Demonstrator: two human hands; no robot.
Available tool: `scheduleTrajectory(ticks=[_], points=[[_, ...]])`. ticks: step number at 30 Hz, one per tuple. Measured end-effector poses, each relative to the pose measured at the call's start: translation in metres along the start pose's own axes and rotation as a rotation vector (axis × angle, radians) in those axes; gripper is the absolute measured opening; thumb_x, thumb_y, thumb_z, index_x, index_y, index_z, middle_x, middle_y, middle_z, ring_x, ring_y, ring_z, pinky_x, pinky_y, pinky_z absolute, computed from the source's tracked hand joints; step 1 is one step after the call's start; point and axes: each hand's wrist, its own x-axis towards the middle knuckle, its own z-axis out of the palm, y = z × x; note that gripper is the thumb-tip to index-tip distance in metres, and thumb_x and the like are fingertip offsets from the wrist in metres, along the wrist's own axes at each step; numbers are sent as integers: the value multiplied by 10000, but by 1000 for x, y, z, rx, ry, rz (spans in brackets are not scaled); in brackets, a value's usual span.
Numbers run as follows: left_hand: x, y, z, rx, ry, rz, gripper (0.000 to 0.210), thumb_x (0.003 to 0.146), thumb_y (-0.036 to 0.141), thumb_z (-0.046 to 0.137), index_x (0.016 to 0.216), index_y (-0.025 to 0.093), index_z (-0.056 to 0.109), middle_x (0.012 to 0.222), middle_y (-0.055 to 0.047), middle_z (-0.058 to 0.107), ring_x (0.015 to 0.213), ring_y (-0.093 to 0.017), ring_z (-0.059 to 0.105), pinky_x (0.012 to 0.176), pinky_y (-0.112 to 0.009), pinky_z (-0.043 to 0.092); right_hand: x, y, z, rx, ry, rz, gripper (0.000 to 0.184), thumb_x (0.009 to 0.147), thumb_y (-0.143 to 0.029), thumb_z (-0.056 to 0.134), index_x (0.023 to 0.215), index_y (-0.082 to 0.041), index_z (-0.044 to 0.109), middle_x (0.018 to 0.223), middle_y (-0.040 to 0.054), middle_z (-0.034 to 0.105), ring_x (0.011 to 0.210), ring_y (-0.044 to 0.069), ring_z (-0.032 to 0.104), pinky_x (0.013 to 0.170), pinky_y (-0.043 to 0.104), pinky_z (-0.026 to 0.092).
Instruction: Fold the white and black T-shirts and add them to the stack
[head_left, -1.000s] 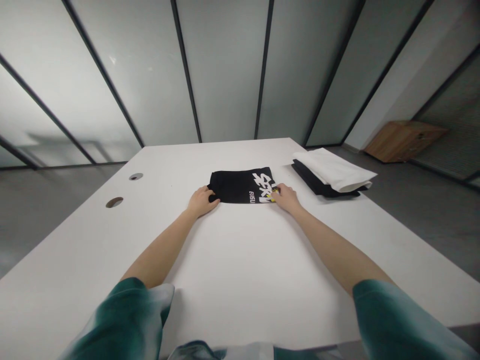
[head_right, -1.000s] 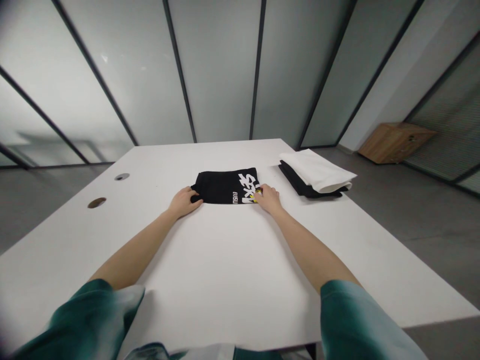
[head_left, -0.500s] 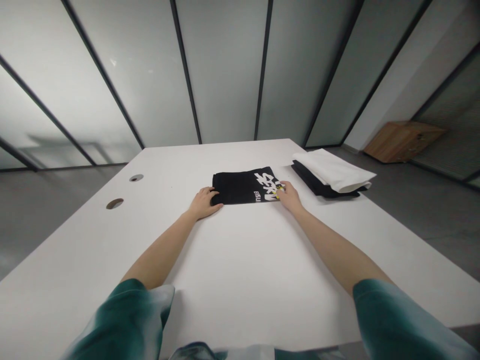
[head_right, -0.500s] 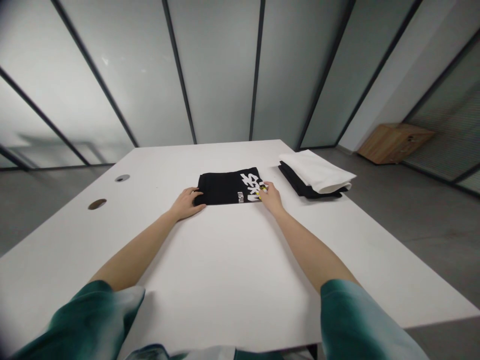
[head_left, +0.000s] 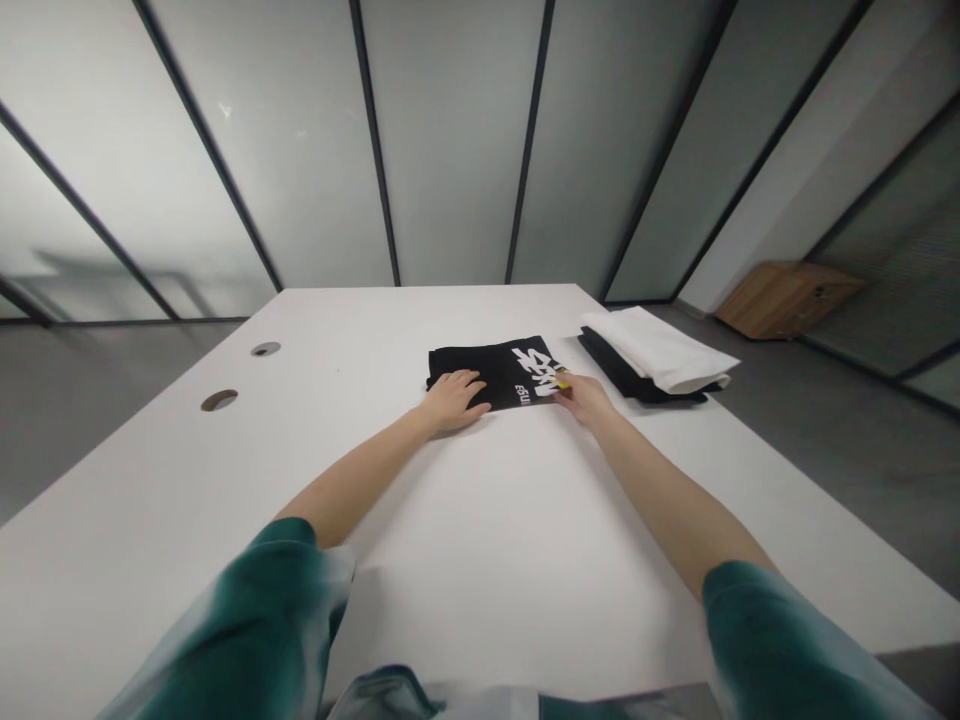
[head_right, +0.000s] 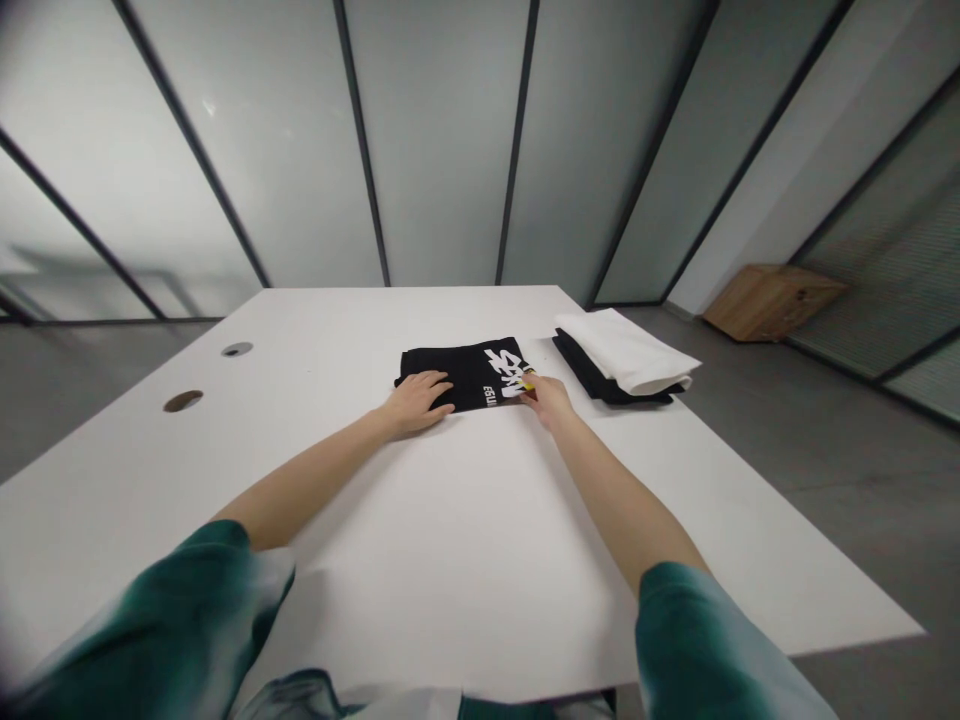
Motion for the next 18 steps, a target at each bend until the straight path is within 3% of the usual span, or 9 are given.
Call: scheduleTrajectory(ticks=[5,8,11,14,18], points=[[37,26,15,-42,-56,-36,513,988,491,355,1297,191,632,1427,-108,574,1316,-289,501,1081,-447,387,0,2,1,-101,29,-87,161,681,-64,697,726,-168,584,716,19,654,594,111,606,468,174,502],[44,16,17,-280,-64,-100,506,993,480,319,1232,205,670,1379,-74,622,1292,-255,538,1066,-376,413,3,3,2,-186,11,-197,98,679,-159,678,745,-173,607,719,12,666,634,135,628,523,203,512],[37,-15,12,-573,94,-250,518,990,483,291,1153,203,695,1305,-64,670,1244,-229,577,1068,-328,415,5,1,6,-322,-2,-336,107,673,-251,640,733,-163,633,679,7,664,665,168,630,573,241,502],[16,-50,9,-761,325,-433,519,965,518,306,1017,186,701,1151,-88,722,1115,-244,635,1009,-363,463,5,-4,19,-432,-5,-479,180,673,-302,607,740,-146,667,650,10,659,670,191,620,607,274,490],[-14,-78,15,-902,529,-617,571,925,623,314,898,172,663,976,-112,727,883,-226,663,844,-374,524,-1,-11,53,-574,-64,-634,353,725,-277,548,985,-119,729,802,57,726,760,232,662,713,342,525]])
